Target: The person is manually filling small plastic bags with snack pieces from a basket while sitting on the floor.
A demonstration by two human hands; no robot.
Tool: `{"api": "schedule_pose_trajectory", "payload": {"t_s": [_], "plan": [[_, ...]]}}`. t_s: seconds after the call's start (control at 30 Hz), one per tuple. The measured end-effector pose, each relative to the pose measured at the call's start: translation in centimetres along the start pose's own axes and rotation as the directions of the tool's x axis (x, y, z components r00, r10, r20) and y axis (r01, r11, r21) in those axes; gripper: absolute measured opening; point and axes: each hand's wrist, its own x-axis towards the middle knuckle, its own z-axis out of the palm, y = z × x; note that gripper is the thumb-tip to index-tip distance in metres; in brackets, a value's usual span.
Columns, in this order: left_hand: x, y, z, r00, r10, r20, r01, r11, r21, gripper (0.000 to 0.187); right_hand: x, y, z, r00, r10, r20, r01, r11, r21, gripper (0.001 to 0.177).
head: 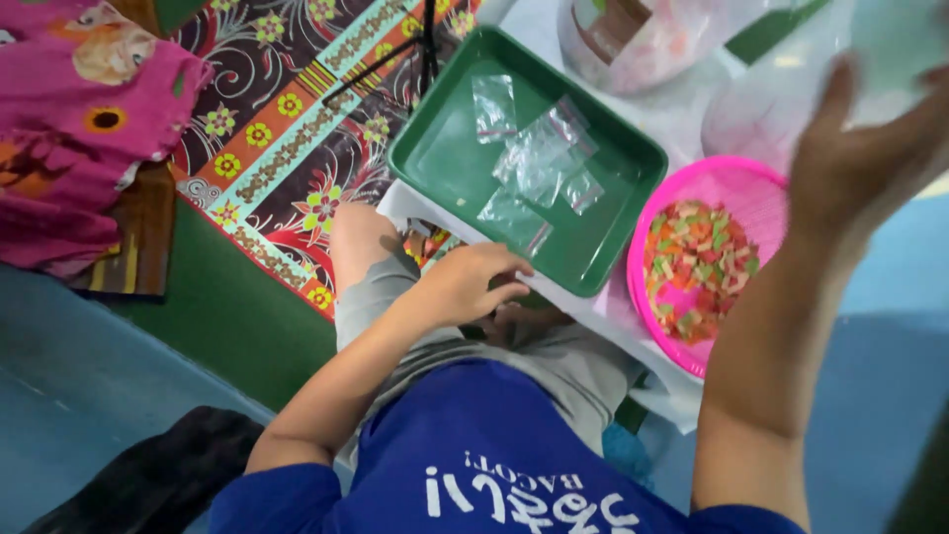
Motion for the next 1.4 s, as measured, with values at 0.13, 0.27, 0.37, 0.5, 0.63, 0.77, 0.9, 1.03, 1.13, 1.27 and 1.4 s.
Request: {"api": "schedule_pose_trajectory", "payload": {"t_s": [0.13, 0.27, 0.37, 0.5, 0.63, 0.77, 0.9, 1.03, 1.13, 1.27, 1.4], "plan": [[-1.3, -0.9, -0.8, 0.999, -0.036, -0.020, 0.036, 0.999, 0.006, 0.017, 2.5, -9.8, -6.0, 0.983, -0.177, 0.055, 0.130, 0.870, 0.475, 0.029], [-3.9, -6.1, -1.1, 0.965, -0.189, 0.184, 0.168, 0.978, 0.124, 0.017, 3.3, -15.0, -13.1, 0.927, -0.219, 0.303, -0.028, 0.768, 0.640, 0.012], [-5.6, -8.5, -0.7, 0.809, -0.586, 0.048, 0.565, 0.797, 0.214, 0.029, 4.8, -14.9, -17.5, 0.827, -0.401, 0.395, 0.042, 0.744, 0.667, 0.027], [-11.0, -17.4, 2.5, 0.759, -0.587, -0.282, 0.564, 0.376, 0.735, 0.046, 4.3, -13.7, -22.2, 0.558, -0.711, 0.429, 0.377, 0.677, 0.632, 0.045], [-12.0, -20.6, 5.8, 0.818, -0.458, -0.347, 0.491, 0.243, 0.836, 0.027, 2.4, -15.7, -23.6, 0.727, -0.480, 0.491, 0.201, 0.833, 0.515, 0.052], [-11.0, -21.7, 7.0, 0.811, -0.439, -0.387, 0.478, 0.115, 0.871, 0.021, 3.9, -17.5, -23.5, 0.663, -0.617, 0.424, 0.287, 0.733, 0.617, 0.037], [-10.7, -24.1, 7.4, 0.868, -0.385, -0.312, 0.442, 0.315, 0.840, 0.013, 6.0, -18.9, -22.8, 0.549, -0.776, 0.310, 0.384, 0.564, 0.731, 0.017], [-8.3, -22.3, 6.8, 0.740, -0.638, -0.211, 0.503, 0.317, 0.804, 0.018, 5.6, -18.8, -22.2, 0.433, -0.881, 0.191, 0.443, 0.392, 0.806, 0.008], [-7.9, -22.0, 6.6, 0.717, -0.658, -0.232, 0.532, 0.302, 0.791, 0.018, 2.3, -18.5, -22.8, 0.509, -0.817, 0.271, 0.288, 0.458, 0.841, 0.033], [-8.8, -21.4, 6.4, 0.857, -0.467, -0.217, 0.407, 0.354, 0.842, 0.016, -2.1, -21.1, -18.9, 0.730, -0.626, 0.276, -0.043, 0.360, 0.932, 0.021], [-9.4, -26.8, 8.0, 0.859, -0.490, -0.147, 0.408, 0.482, 0.775, 0.021, -13.9, -20.1, -12.0, 0.631, -0.593, 0.500, -0.384, 0.322, 0.866, 0.025]]}}
